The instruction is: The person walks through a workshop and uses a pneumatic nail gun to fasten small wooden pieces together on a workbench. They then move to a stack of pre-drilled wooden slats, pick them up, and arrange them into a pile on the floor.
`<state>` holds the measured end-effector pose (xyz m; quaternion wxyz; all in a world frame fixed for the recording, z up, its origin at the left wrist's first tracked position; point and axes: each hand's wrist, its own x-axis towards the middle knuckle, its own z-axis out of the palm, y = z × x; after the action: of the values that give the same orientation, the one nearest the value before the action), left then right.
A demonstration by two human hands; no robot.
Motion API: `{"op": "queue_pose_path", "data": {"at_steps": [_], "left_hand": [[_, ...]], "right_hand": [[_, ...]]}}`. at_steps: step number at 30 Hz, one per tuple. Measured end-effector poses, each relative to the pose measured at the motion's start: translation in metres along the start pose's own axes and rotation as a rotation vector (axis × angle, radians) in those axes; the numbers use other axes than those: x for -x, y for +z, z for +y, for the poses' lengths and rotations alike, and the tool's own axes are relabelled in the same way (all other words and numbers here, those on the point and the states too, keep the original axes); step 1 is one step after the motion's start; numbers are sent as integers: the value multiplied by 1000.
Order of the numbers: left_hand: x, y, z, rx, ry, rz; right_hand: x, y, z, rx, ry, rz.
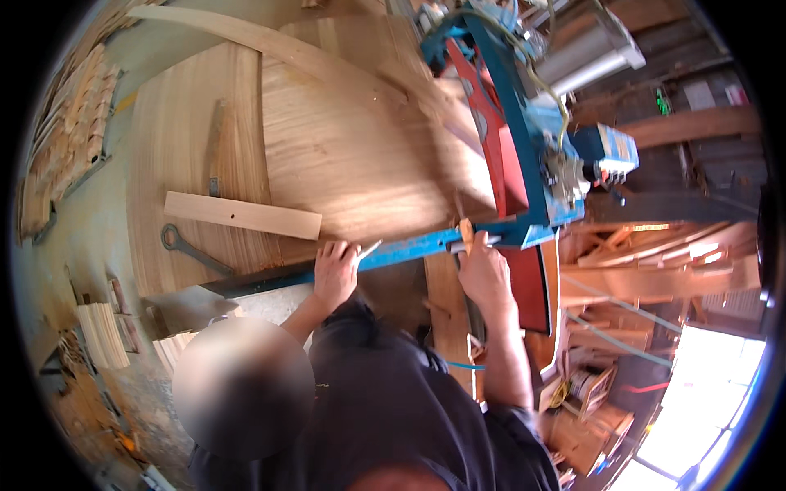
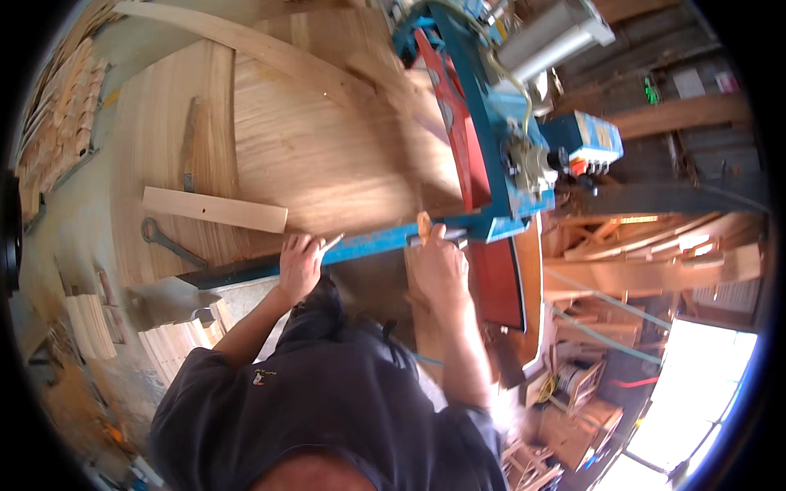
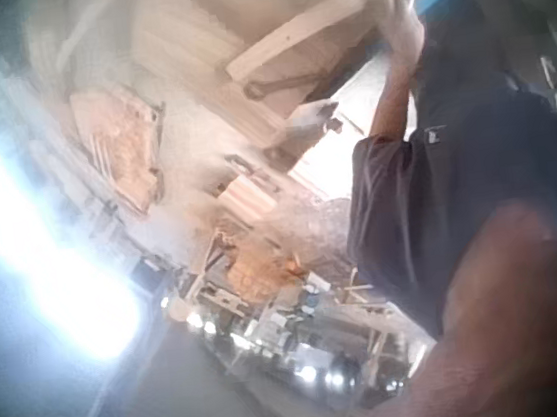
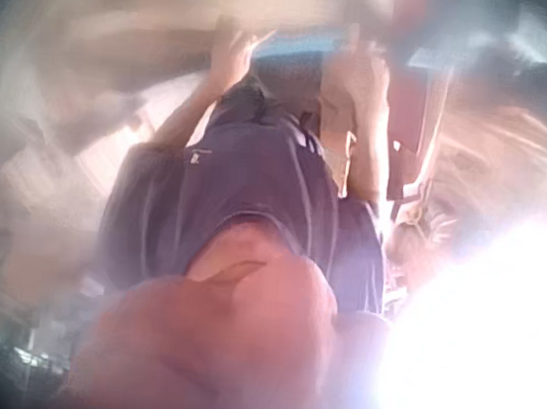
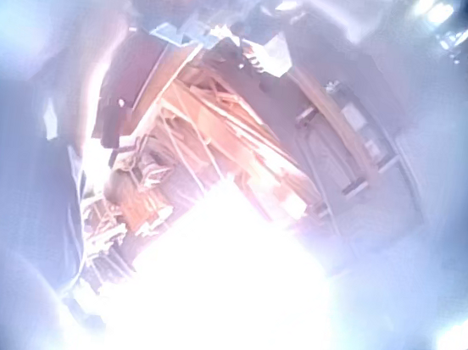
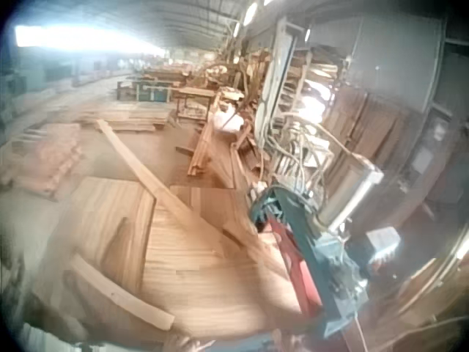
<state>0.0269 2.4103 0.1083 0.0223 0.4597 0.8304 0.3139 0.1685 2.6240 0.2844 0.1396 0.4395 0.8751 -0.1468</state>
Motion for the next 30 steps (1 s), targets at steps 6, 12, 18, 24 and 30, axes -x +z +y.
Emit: {"op": "queue_pose_path", "data": {"at_steps": [6,12,18,24,30], "left_hand": [[11,16,1,-40,-34,83],[6,30,13,-77,-63,135],[8,32,9,-126,-76,190],[6,24,12,-106,-40,216],[7,20,13,-32,-37,228]], "right_hand": [[85,-34,63,-22,-196,-220],[96,-68,108,-152,-159,-106],[66,-90,66,22,-284,133],[-44,-96,20,94,-175,267],[-116,-92,13,56,-186,278]]}}
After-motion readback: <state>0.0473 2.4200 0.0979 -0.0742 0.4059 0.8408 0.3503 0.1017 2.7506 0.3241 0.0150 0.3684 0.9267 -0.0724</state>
